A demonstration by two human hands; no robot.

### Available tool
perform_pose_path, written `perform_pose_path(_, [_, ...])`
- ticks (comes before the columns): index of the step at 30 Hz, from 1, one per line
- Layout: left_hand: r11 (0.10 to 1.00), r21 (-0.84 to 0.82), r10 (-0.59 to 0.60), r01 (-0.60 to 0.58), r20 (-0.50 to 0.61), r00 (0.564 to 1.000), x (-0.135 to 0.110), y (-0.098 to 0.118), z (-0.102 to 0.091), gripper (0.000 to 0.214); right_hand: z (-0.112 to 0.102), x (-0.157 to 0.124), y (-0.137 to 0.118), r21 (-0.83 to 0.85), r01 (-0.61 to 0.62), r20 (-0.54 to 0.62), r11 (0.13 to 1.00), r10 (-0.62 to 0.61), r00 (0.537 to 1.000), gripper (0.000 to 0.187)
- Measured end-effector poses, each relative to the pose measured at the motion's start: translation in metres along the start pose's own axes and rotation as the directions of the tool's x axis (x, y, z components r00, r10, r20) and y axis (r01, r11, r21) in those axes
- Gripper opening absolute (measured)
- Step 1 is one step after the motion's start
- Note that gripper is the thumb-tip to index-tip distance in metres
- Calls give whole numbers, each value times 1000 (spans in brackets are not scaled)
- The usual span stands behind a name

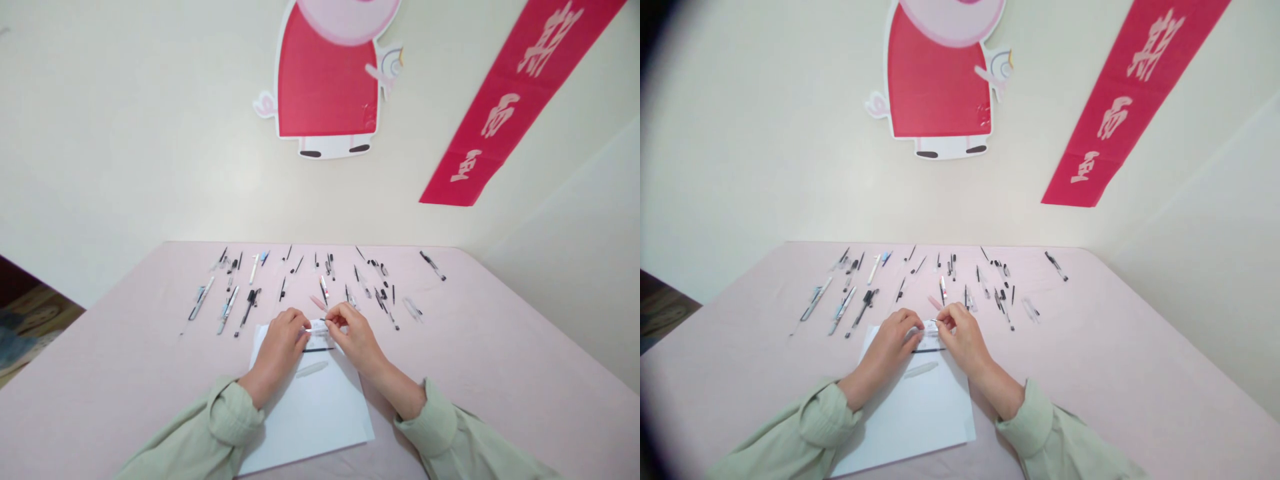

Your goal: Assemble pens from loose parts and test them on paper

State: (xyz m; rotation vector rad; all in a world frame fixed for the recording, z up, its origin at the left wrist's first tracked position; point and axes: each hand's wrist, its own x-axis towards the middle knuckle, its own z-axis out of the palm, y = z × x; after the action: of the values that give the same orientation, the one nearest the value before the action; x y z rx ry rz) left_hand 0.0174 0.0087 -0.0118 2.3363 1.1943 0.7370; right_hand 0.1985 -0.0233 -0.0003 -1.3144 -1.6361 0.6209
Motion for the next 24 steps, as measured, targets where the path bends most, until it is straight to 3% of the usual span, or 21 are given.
perform_pose_path(6, [990, -141, -50, 31, -138, 989, -3, -11, -8, 9, -6, 3, 6, -9, -30, -45, 1000, 30, 999, 8])
perform_pose_path(24, [959, -280, -85, 35, -167, 982, -4, -1, -11, 9, -8, 3, 6, -18, 18, -58, 1000, -19, 998, 9])
